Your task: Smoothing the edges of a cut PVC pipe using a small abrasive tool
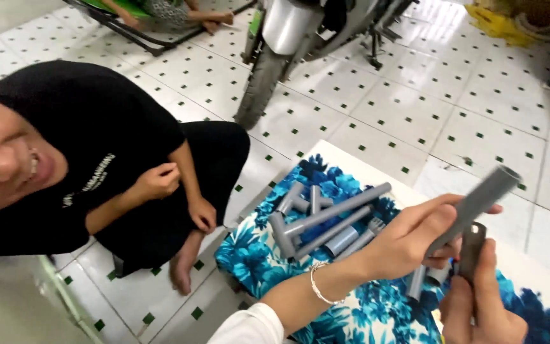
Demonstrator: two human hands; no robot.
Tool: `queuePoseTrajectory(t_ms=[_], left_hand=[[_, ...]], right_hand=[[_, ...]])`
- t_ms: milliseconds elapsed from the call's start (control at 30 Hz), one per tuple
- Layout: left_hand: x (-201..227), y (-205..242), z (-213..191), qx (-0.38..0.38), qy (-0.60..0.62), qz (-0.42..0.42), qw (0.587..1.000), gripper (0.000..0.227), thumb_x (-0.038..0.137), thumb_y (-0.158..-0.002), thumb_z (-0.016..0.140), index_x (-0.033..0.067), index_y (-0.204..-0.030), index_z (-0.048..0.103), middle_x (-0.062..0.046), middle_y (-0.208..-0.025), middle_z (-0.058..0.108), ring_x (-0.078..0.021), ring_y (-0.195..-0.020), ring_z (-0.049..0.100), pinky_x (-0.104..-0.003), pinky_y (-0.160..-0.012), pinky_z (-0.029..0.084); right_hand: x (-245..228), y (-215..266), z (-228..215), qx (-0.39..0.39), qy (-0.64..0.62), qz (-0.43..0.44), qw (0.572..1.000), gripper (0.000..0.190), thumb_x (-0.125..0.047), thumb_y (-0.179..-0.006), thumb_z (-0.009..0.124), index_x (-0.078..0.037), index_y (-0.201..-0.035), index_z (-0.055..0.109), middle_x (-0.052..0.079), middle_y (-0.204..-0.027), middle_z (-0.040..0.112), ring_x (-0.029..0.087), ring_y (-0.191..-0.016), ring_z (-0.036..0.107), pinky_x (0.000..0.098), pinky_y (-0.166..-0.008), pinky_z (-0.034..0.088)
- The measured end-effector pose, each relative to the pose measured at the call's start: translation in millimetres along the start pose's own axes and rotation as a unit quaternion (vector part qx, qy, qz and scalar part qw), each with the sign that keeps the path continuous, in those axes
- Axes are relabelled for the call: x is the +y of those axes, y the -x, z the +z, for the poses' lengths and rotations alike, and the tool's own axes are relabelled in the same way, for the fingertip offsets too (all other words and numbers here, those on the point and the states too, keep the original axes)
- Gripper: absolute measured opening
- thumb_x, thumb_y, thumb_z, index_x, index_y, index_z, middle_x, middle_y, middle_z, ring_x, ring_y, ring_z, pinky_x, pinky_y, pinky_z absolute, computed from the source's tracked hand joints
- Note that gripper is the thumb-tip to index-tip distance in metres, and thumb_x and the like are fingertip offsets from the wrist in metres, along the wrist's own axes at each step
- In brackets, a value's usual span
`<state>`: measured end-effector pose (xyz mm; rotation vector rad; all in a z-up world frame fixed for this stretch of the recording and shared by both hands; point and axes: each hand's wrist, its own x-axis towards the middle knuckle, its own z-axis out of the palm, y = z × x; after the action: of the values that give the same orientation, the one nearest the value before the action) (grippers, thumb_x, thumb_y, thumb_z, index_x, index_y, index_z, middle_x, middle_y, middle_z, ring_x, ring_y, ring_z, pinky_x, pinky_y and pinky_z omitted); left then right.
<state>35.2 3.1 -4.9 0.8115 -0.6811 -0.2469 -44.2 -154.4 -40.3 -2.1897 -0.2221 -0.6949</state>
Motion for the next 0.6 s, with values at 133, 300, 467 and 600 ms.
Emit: queuePoseTrajectory(t_ms=[133, 300, 467, 600], left_hand=[[12, -2, -17, -0.026, -0.058, -0.057, 0.996, 0.038, 0.031, -0.124, 0.042, 0.011, -0.153, 0.057, 0.005, -0.075, 0.041, -0.0069, -0.061, 0.036, -0.021, -0.054, 0.028], [19, -3, -47, -0.033, -0.082, -0.071, 0.994, 0.038, 0.028, -0.116, 0.051, 0.0056, -0.146, 0.061, 0.003, -0.072, 0.047, -0.0072, -0.056, 0.037, -0.021, -0.047, 0.026], [37, -2, -49, -0.032, -0.145, -0.103, 0.983, 0.044, 0.029, -0.113, 0.051, 0.0023, -0.146, 0.06, 0.003, -0.067, 0.046, -0.0082, -0.053, 0.034, -0.023, -0.046, 0.025], [38, 2, -30, 0.013, -0.25, -0.041, 0.967, 0.04, 0.026, -0.112, 0.05, 0.0015, -0.141, 0.064, 0.001, -0.068, 0.052, -0.008, -0.055, 0.038, -0.024, -0.049, 0.029]], right_hand=[[-4, -8, -1, -0.047, -0.026, 0.042, 0.998, 0.073, 0.023, -0.093, 0.05, 0.01, -0.165, 0.045, 0.029, -0.083, 0.073, 0.027, -0.046, 0.065, 0.0373, -0.042, 0.048], [-5, -14, 6, -0.119, -0.012, 0.079, 0.99, 0.075, 0.011, -0.093, 0.052, 0.001, -0.166, 0.04, 0.023, -0.08, 0.078, 0.025, -0.044, 0.071, 0.0373, -0.043, 0.053], [-10, -16, 15, -0.133, 0.01, 0.081, 0.988, 0.075, 0.009, -0.088, 0.055, 0.003, -0.162, 0.045, 0.024, -0.072, 0.081, 0.028, -0.048, 0.078, 0.0364, -0.047, 0.056], [-28, -8, 36, -0.06, -0.041, 0.065, 0.995, 0.073, 0.016, -0.09, 0.052, 0.013, -0.162, 0.039, 0.024, -0.069, 0.07, 0.026, -0.041, 0.063, 0.0345, -0.038, 0.047]])
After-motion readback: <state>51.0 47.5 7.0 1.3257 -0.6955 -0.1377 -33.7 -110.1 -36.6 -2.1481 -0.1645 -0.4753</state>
